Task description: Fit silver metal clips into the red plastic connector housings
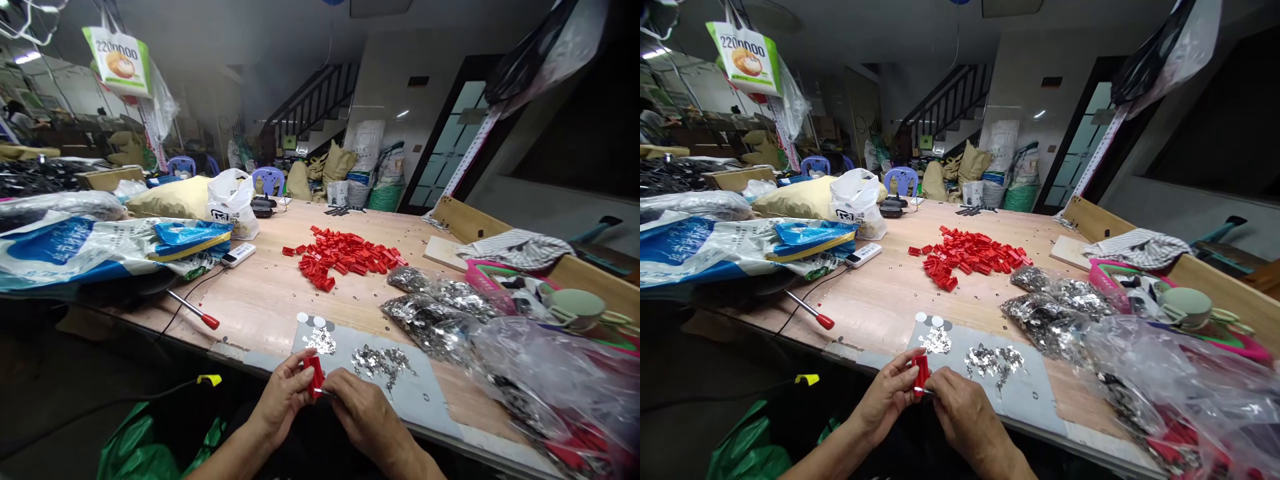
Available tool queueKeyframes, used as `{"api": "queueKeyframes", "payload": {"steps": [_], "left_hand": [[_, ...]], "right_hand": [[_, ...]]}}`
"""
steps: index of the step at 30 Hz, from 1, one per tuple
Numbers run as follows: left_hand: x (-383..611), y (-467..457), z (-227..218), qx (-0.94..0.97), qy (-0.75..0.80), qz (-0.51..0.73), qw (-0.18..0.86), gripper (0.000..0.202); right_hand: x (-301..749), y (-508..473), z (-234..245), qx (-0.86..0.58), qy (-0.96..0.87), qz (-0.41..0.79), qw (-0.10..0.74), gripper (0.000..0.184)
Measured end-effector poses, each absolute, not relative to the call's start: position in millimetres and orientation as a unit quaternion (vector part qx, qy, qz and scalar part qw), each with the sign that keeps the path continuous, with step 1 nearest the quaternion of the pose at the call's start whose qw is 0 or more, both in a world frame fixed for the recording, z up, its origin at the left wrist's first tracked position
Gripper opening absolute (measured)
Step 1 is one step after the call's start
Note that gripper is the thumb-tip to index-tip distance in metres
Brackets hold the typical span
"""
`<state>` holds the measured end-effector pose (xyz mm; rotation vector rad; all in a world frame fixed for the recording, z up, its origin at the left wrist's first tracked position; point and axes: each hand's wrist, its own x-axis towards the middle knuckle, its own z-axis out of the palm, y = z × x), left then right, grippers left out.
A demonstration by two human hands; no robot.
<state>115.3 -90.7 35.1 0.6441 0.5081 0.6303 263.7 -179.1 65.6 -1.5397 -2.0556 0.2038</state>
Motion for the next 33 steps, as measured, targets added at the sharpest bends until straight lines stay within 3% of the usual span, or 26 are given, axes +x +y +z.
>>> {"api": "queueKeyframes", "payload": {"steps": [12,23,33], "left_hand": [[110,-85,48,0.364,0.240,0.295,0.850,0.046],[112,-88,52,0.398,0.264,0.301,0.826,0.047],[110,-91,43,0.406,0.218,0.299,0.836,0.044]], "right_hand": [[265,-180,69,-0.561,-0.762,0.075,0.315,0.017],[265,-181,75,-0.544,-0.797,0.018,0.262,0.016],[270,-181,72,-0.540,-0.779,0.102,0.302,0.016]]}}
